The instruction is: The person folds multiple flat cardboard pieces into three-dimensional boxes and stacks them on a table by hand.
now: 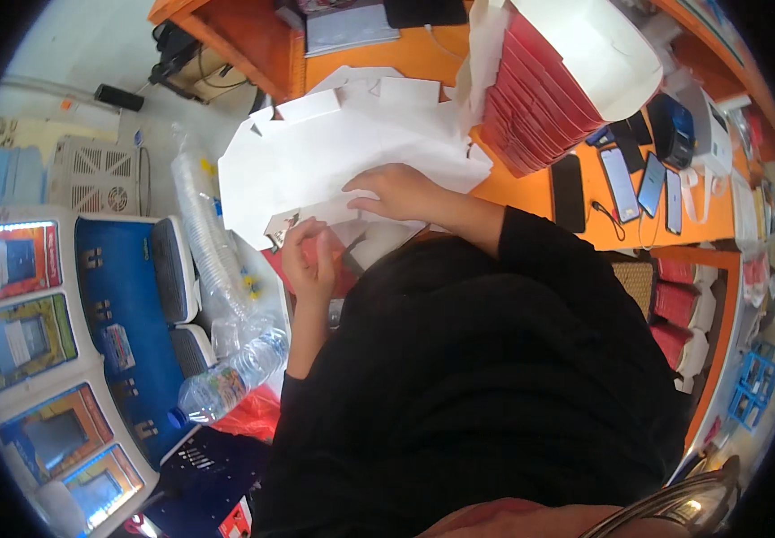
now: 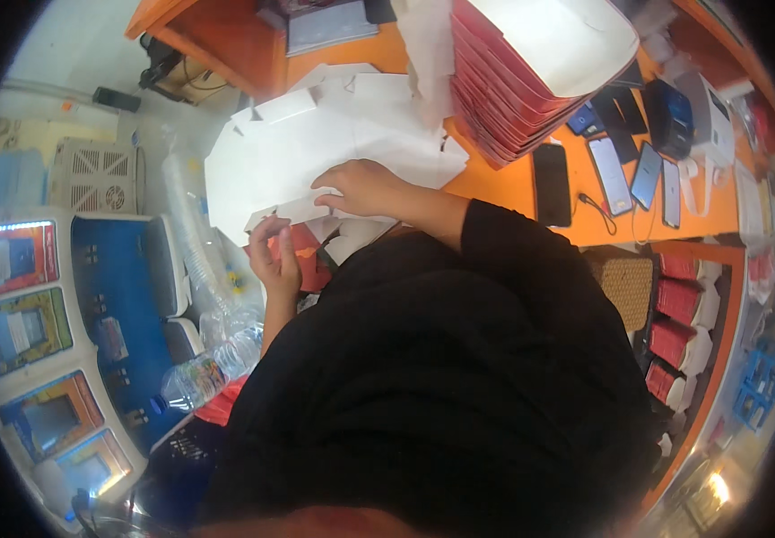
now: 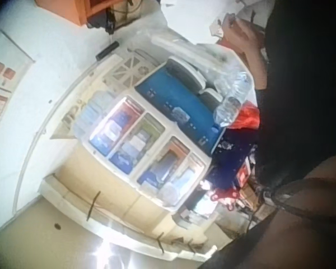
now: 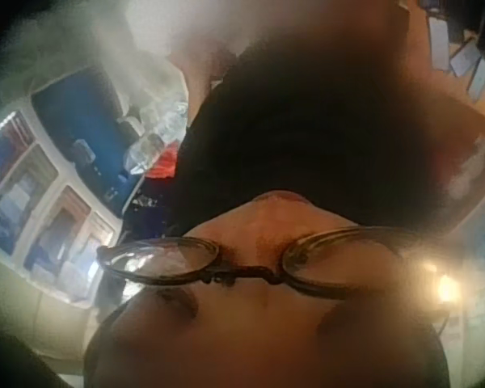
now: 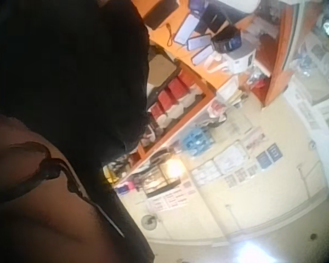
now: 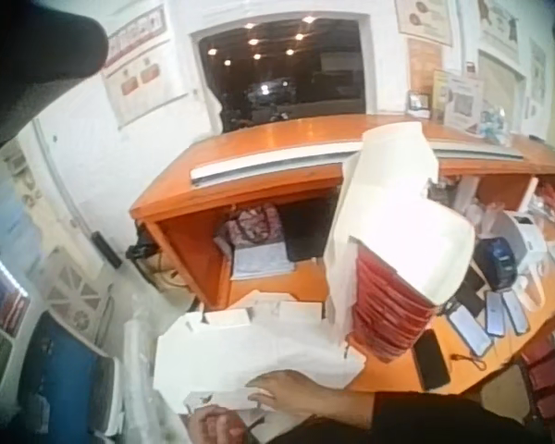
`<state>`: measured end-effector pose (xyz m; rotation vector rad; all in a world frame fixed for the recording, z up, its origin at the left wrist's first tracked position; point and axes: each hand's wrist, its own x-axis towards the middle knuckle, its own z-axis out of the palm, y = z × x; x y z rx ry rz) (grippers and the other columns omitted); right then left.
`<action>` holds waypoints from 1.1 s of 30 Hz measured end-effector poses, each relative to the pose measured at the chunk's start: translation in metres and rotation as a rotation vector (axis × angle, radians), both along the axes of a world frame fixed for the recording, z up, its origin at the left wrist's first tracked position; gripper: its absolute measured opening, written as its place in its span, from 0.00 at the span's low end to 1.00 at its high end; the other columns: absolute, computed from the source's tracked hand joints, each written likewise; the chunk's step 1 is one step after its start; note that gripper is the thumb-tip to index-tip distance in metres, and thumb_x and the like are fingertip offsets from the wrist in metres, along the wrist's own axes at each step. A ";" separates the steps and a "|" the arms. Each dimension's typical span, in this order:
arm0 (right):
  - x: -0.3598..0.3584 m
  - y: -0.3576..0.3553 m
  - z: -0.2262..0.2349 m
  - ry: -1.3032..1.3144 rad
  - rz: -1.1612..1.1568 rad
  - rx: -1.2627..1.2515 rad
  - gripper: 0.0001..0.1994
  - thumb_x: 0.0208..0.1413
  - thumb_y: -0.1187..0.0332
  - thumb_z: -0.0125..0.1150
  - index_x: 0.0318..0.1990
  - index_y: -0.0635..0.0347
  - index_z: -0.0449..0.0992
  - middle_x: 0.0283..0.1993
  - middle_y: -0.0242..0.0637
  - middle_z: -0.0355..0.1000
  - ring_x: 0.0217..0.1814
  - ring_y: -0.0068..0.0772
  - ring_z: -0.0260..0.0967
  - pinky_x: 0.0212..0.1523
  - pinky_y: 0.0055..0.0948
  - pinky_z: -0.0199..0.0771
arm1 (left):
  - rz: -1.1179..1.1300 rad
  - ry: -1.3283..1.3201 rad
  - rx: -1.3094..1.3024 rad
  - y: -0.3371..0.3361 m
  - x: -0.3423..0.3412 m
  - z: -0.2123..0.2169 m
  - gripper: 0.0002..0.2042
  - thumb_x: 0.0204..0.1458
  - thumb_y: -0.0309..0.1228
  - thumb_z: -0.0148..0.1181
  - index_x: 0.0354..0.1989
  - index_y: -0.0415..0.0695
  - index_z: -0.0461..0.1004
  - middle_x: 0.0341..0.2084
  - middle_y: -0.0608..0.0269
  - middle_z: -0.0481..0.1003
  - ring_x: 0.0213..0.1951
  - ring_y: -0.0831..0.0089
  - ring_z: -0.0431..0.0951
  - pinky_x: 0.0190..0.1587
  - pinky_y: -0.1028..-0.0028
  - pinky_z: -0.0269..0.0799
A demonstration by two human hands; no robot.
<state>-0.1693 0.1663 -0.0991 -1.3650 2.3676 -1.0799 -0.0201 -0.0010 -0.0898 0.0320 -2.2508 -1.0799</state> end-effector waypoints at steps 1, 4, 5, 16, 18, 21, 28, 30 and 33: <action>0.000 -0.011 -0.003 -0.001 0.025 0.040 0.16 0.57 0.57 0.57 0.47 0.54 0.79 0.44 0.42 0.77 0.44 0.46 0.75 0.46 0.39 0.74 | 0.032 -0.006 -0.050 0.001 0.004 -0.001 0.10 0.54 0.24 0.59 0.44 0.38 0.72 0.34 0.56 0.77 0.37 0.64 0.77 0.46 0.68 0.71; 0.000 -0.035 -0.024 0.116 0.112 0.103 0.16 0.56 0.55 0.57 0.46 0.54 0.79 0.42 0.46 0.77 0.43 0.49 0.75 0.46 0.42 0.74 | 0.047 -0.096 -0.099 0.001 0.014 0.001 0.11 0.51 0.26 0.62 0.43 0.40 0.74 0.35 0.56 0.77 0.38 0.59 0.77 0.48 0.65 0.70; -0.001 -0.040 -0.029 0.177 0.141 0.115 0.16 0.56 0.55 0.57 0.45 0.54 0.80 0.40 0.47 0.77 0.43 0.50 0.75 0.45 0.43 0.74 | 0.039 -0.115 -0.123 0.000 0.015 0.003 0.11 0.51 0.26 0.62 0.43 0.41 0.74 0.35 0.56 0.77 0.39 0.58 0.77 0.48 0.64 0.70; -0.013 0.003 0.066 -0.211 0.226 -0.181 0.11 0.57 0.59 0.58 0.36 0.56 0.78 0.36 0.36 0.77 0.42 0.43 0.74 0.50 0.39 0.71 | 0.093 -0.760 0.261 -0.027 -0.017 0.052 0.11 0.52 0.30 0.64 0.41 0.39 0.78 0.32 0.61 0.81 0.32 0.65 0.80 0.36 0.70 0.75; -0.022 0.019 0.085 -0.279 0.218 -0.372 0.11 0.57 0.58 0.60 0.37 0.55 0.79 0.37 0.32 0.77 0.45 0.38 0.74 0.56 0.39 0.67 | 0.085 -0.552 0.661 -0.042 -0.011 0.028 0.10 0.54 0.31 0.63 0.40 0.38 0.78 0.30 0.64 0.81 0.28 0.72 0.80 0.31 0.75 0.75; -0.027 0.029 0.097 -0.054 0.170 -0.594 0.08 0.53 0.61 0.66 0.36 0.54 0.80 0.34 0.28 0.76 0.46 0.33 0.72 0.63 0.45 0.58 | 0.042 -0.500 0.886 -0.039 -0.013 0.041 0.09 0.57 0.32 0.61 0.39 0.38 0.78 0.31 0.67 0.80 0.30 0.79 0.78 0.31 0.79 0.73; 0.008 0.001 0.115 0.375 -0.123 -0.583 0.05 0.46 0.67 0.70 0.27 0.51 0.79 0.26 0.27 0.67 0.35 0.32 0.65 0.61 0.45 0.55 | -0.200 -0.314 0.878 0.006 -0.020 0.051 0.06 0.60 0.28 0.58 0.38 0.38 0.76 0.31 0.67 0.78 0.35 0.82 0.74 0.38 0.81 0.70; 0.011 -0.001 0.115 0.436 -0.161 -0.579 0.03 0.47 0.68 0.69 0.27 0.50 0.79 0.25 0.27 0.65 0.34 0.33 0.64 0.60 0.44 0.56 | -0.182 -0.293 0.857 0.010 -0.016 0.062 0.07 0.60 0.28 0.57 0.38 0.36 0.77 0.31 0.67 0.78 0.34 0.83 0.74 0.38 0.81 0.69; 0.007 0.001 0.117 0.407 -0.074 -0.489 0.03 0.46 0.69 0.69 0.27 0.47 0.79 0.25 0.27 0.64 0.34 0.33 0.64 0.58 0.40 0.55 | -0.185 -0.288 0.752 0.007 -0.017 0.072 0.08 0.60 0.29 0.57 0.39 0.36 0.77 0.30 0.67 0.78 0.33 0.84 0.73 0.37 0.82 0.69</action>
